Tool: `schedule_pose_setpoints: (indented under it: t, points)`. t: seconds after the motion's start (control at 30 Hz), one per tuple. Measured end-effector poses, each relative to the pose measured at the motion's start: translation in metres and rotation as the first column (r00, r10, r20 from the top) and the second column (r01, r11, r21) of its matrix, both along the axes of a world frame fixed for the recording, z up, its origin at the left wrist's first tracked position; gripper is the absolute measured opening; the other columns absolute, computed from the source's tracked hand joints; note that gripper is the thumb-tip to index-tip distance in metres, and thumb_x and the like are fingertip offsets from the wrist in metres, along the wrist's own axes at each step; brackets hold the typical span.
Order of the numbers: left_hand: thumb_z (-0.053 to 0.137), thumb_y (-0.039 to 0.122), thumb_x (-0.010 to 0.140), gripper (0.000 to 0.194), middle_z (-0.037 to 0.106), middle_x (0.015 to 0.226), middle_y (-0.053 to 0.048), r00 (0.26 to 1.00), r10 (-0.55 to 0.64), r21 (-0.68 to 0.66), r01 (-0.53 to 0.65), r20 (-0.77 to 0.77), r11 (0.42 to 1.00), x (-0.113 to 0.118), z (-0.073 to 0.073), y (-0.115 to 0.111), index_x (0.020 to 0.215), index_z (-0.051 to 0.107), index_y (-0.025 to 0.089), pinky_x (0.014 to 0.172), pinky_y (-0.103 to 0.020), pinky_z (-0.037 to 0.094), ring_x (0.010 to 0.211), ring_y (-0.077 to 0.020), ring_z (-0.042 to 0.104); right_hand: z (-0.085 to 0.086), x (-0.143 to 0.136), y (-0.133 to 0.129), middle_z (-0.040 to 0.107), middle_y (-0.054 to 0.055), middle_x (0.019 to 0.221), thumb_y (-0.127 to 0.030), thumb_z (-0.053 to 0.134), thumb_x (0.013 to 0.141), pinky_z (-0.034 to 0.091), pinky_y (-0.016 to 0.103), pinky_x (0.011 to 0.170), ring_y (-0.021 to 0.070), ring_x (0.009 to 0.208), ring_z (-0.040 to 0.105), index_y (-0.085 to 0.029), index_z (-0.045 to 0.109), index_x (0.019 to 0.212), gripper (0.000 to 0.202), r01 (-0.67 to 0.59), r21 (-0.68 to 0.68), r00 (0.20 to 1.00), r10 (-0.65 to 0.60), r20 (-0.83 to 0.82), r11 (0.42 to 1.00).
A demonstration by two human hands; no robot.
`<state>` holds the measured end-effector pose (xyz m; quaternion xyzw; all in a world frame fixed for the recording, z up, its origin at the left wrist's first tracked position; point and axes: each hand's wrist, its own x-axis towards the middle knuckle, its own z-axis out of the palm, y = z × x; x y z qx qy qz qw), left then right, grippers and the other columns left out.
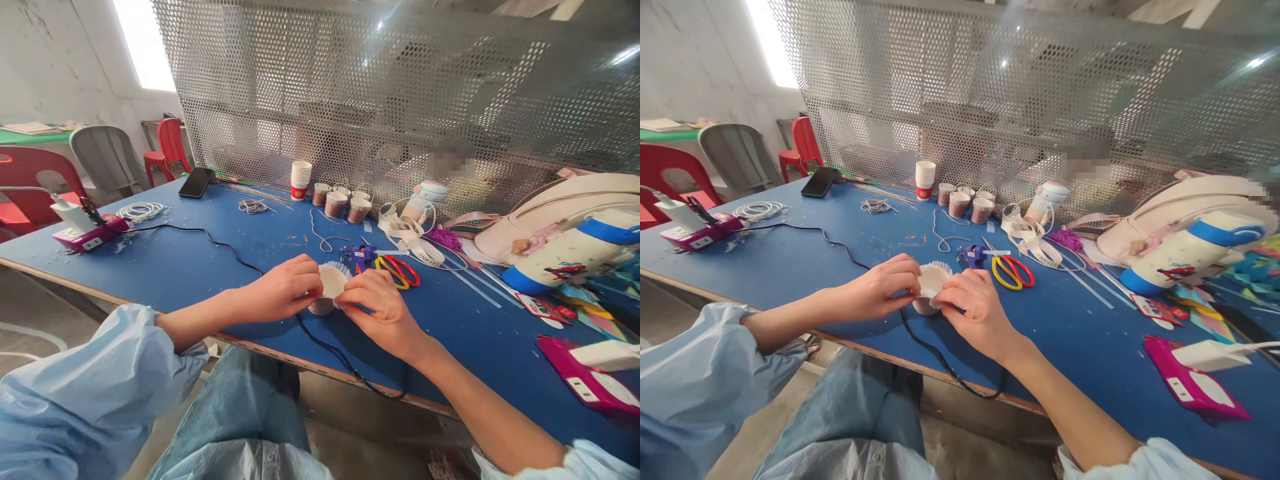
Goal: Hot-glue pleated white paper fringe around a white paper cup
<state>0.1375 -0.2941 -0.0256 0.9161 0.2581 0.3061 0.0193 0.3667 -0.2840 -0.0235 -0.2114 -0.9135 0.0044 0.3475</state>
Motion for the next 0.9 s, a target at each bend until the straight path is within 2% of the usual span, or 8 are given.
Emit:
schedule_pose_setpoints:
  t: [0.1,0.23,0.37,0.5,0.67,0.9]
  points:
    - [0.043,0.015,0.094,0.02,0.06,0.082,-0.009,1.0,-0.015,0.113,0.016,-0.015,0.993,-0.001,-0.007,0.001,0.082,0.059,0.014,0.077,-0.03,0.047,0.086,-0.0185,0.055,-0.006,0.003,0.002,0.067,-0.001,0.077,-0.01,0.056,0.089,0.038,0.035,0.077,0.0136,0.072,0.056,-0.023,0.064,0.085,0.016,-0.038,0.139,0.999,0.039,-0.006,0.99]
    - [0.041,0.014,0.094,0.022,0.061,0.079,-0.008,0.995,0.009,0.279,0.018,-0.095,0.96,-0.004,-0.013,0.002,0.082,0.059,0.015,0.076,-0.031,0.048,0.086,-0.0187,0.056,-0.012,0.006,0.005,0.068,0.0,0.08,-0.009,0.056,0.088,0.041,0.034,0.078,0.014,0.077,0.059,-0.023,0.064,0.09,0.016,-0.064,0.354,0.998,0.051,0.045,0.933]
    - [0.039,0.013,0.095,0.024,0.064,0.082,-0.007,0.985,0.046,0.427,0.03,-0.166,0.904,-0.006,-0.014,0.001,0.081,0.059,0.017,0.075,-0.031,0.05,0.08,-0.0171,0.058,-0.017,0.008,0.005,0.069,0.002,0.083,-0.009,0.055,0.088,0.044,0.033,0.079,0.0143,0.079,0.061,-0.024,0.067,0.095,0.02,-0.055,0.441,0.996,0.019,0.084,0.896]
    - [0.047,0.012,0.093,0.014,0.067,0.093,-0.01,0.992,-0.007,0.517,0.073,-0.128,0.853,-0.006,-0.016,0.001,0.087,0.058,0.016,0.075,-0.031,0.051,0.083,-0.0169,0.061,-0.021,0.009,0.004,0.07,0.003,0.084,-0.008,0.055,0.088,0.046,0.033,0.08,0.0147,0.081,0.063,-0.022,0.068,0.098,0.021,-0.05,0.489,0.996,0.004,0.093,0.871]
    - [0.048,0.013,0.092,0.012,0.068,0.09,-0.008,0.995,-0.032,0.521,0.079,-0.1,0.85,-0.004,-0.019,0.001,0.093,0.058,0.019,0.078,-0.032,0.051,0.087,-0.0174,0.064,-0.026,0.01,0.003,0.07,0.002,0.084,-0.011,0.054,0.09,0.047,0.034,0.081,0.0144,0.082,0.063,-0.026,0.069,0.102,0.025,-0.047,0.479,0.995,-0.002,0.101,0.876]
    - [0.052,0.013,0.09,0.008,0.068,0.09,-0.009,0.998,-0.005,0.554,0.037,-0.06,0.832,0.0,-0.024,0.001,0.094,0.058,0.015,0.076,-0.032,0.054,0.086,-0.0189,0.063,-0.031,0.006,0.003,0.068,0.004,0.081,-0.009,0.058,0.086,0.047,0.034,0.078,0.0152,0.079,0.063,-0.019,0.068,0.098,0.019,-0.049,0.428,0.999,0.042,0.028,0.903]
